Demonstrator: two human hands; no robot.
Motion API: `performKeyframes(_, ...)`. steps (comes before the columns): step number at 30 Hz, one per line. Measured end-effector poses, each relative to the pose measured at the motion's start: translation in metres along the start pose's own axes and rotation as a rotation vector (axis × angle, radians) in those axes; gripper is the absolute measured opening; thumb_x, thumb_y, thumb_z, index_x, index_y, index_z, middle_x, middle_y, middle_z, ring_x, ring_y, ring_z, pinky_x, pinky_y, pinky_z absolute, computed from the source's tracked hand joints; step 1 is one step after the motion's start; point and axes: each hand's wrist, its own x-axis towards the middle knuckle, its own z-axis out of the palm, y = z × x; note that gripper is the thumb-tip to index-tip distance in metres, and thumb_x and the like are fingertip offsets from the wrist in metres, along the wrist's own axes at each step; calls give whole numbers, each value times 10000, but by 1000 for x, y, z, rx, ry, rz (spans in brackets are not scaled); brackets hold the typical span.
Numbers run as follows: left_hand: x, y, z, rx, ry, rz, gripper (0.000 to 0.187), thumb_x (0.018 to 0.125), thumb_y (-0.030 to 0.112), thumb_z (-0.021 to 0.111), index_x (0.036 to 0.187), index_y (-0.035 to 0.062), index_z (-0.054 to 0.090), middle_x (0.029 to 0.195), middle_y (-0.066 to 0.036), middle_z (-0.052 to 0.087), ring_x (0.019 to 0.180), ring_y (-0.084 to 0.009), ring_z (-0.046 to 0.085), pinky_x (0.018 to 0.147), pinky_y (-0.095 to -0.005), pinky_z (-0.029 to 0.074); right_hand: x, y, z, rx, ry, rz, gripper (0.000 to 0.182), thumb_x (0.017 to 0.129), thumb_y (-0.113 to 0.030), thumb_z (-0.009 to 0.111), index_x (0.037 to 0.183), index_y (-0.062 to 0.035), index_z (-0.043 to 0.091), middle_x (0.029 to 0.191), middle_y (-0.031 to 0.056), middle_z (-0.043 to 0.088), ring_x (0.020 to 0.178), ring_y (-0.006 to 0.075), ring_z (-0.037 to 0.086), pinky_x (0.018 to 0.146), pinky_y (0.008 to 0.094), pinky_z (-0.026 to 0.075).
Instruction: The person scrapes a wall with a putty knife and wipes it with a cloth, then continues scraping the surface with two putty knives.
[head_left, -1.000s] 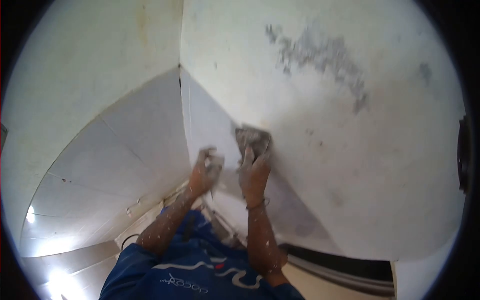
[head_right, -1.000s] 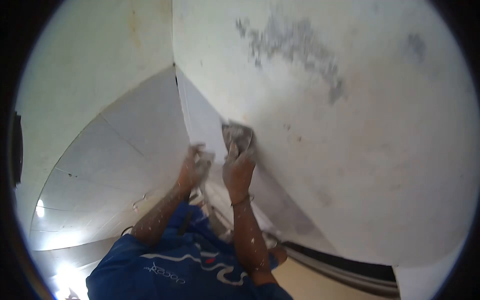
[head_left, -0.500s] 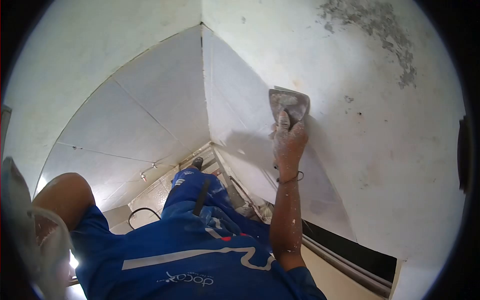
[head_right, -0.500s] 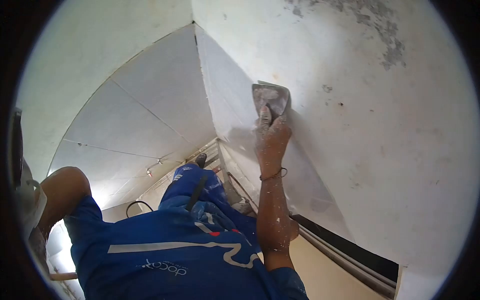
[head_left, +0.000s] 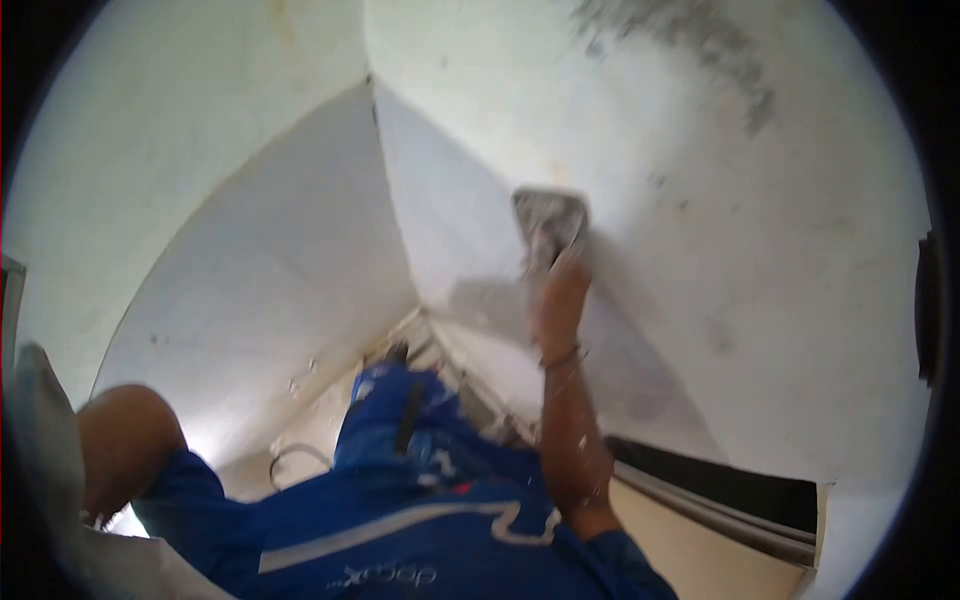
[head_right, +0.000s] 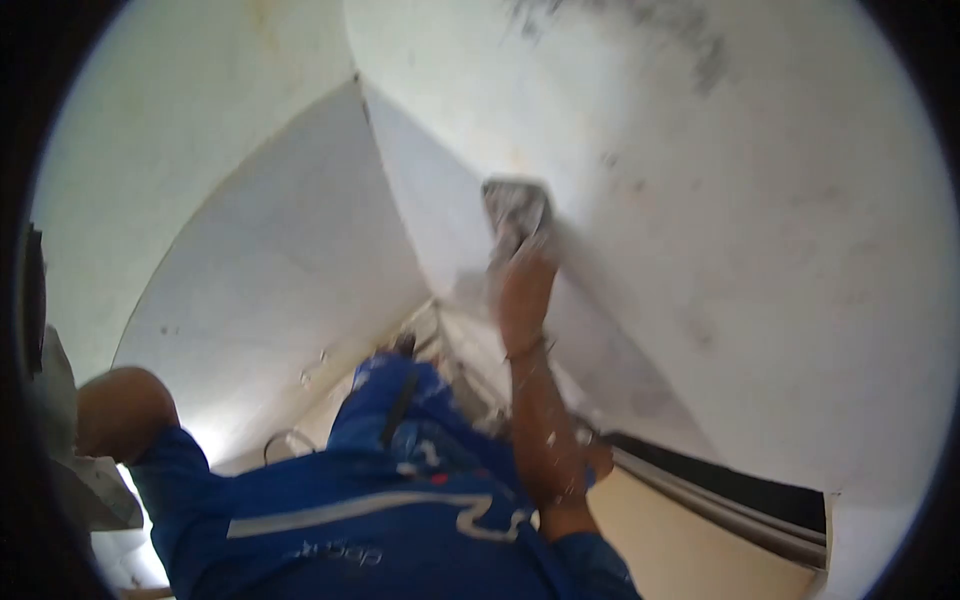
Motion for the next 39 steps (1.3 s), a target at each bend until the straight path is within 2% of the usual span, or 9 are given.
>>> performKeyframes(5,-27,63,55,-403,11,-230,224,799,180,615,964,28,619,960,-120,603,797,-226,587,743,-344,488,2,2,-12,-266,-113,-395,244,869,-143,478,968,75,528,712,253,577,653,414,581,575,474,464)
performKeyframes(12,-132,249,214,-1334,-1168,-1125,270,836,180,583,1062,32,598,1088,-134,558,913,-227,582,829,-342,466,10,-9,-6,-429,-112,-251,246,828,-118,523,1008,41,577,786,255,563,683,392,575,586,465,453)
performKeyframes(18,-138,315,240,-1894,-927,-1529,415,862,303,547,1127,-16,541,1055,-121,606,938,-182,562,875,-329,423,13,1,23,-527,88,-483,236,848,-98,501,1020,56,551,701,189,565,596,325,586,504,427,453)
performKeyframes(20,-140,322,238,-2010,-936,-1827,431,870,328,538,1118,-25,544,1043,-120,609,932,-177,559,873,-324,419,11,7,31,-260,31,-286,258,888,-175,492,926,71,558,633,161,573,524,280,591,456,381,455)
performKeyframes(23,-149,325,235,-2045,-889,-1502,454,889,376,511,1115,-16,546,1014,-108,608,910,-154,554,837,-303,431,8,-22,19,295,-18,272,427,926,-298,458,746,75,559,536,117,568,428,207,578,402,319,449)
performKeyframes(27,-151,329,236,-1951,-772,-1643,500,899,422,483,1140,-15,511,951,-83,600,851,-135,539,776,-281,435,16,-10,38,-85,150,-250,432,926,-277,455,688,68,562,532,107,566,434,187,577,399,297,448)
performKeyframes(29,-140,327,232,-2015,-751,-1733,494,911,425,459,1141,-10,496,891,-56,591,792,-118,527,726,-265,437,14,-19,29,175,41,41,423,925,-267,456,703,77,562,545,109,578,429,183,574,392,298,440)
performKeyframes(36,-121,348,229,-2196,-448,-1989,492,929,399,435,1226,6,426,926,-45,571,808,-114,521,724,-257,449,23,-24,16,16,69,-245,405,919,-258,471,762,95,595,549,116,584,434,199,577,398,312,439)
performKeyframes(39,-111,348,227,-2032,-424,-2077,446,937,367,423,1193,3,447,861,-34,561,719,-100,512,626,-261,462,22,-33,7,164,-89,290,387,913,-243,485,782,103,601,561,127,589,457,206,592,401,297,442)
